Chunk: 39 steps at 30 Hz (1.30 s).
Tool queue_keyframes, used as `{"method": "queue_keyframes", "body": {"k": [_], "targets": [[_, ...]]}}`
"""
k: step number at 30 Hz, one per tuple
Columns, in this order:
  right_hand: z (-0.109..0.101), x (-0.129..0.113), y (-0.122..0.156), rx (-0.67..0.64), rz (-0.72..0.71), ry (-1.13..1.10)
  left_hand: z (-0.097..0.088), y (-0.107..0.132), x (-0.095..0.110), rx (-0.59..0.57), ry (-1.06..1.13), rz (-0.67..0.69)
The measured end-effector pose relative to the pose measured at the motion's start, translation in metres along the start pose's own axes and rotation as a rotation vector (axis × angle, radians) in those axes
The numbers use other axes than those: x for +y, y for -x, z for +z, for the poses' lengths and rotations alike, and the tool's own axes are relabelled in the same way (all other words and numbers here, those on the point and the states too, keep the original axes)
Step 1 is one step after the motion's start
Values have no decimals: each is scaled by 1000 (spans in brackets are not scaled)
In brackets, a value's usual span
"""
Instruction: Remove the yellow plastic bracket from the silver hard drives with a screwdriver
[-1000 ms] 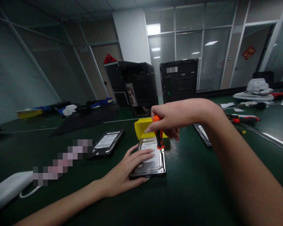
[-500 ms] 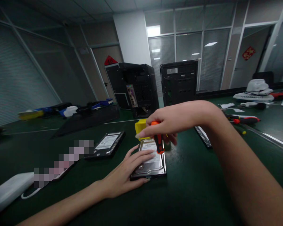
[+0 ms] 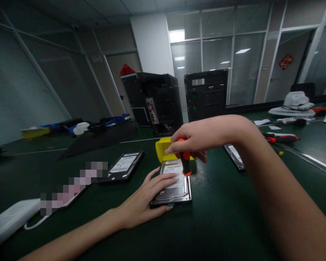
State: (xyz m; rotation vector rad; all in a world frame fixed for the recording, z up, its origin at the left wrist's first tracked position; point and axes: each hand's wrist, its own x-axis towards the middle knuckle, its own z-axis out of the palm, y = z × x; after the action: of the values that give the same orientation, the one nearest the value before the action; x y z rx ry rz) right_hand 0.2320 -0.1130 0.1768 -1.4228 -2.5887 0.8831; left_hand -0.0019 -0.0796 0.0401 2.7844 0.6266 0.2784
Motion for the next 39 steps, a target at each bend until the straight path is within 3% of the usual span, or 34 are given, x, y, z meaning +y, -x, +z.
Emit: {"method": "queue_keyframes", "body": {"k": [7, 14, 24, 28, 39], "targets": [[2, 3, -9, 61, 126, 98, 2, 0, -1, -13, -14, -8], [4, 0, -4, 156, 90, 119, 4, 0, -3, 4, -21, 6], [2, 4, -6, 36, 78, 102, 3, 1, -3, -2, -13, -11], [2, 3, -7, 29, 110, 49, 2, 1, -2, -19, -26, -21], [4, 3, -4, 59, -13, 75, 11, 4, -7, 20, -28, -41]]}}
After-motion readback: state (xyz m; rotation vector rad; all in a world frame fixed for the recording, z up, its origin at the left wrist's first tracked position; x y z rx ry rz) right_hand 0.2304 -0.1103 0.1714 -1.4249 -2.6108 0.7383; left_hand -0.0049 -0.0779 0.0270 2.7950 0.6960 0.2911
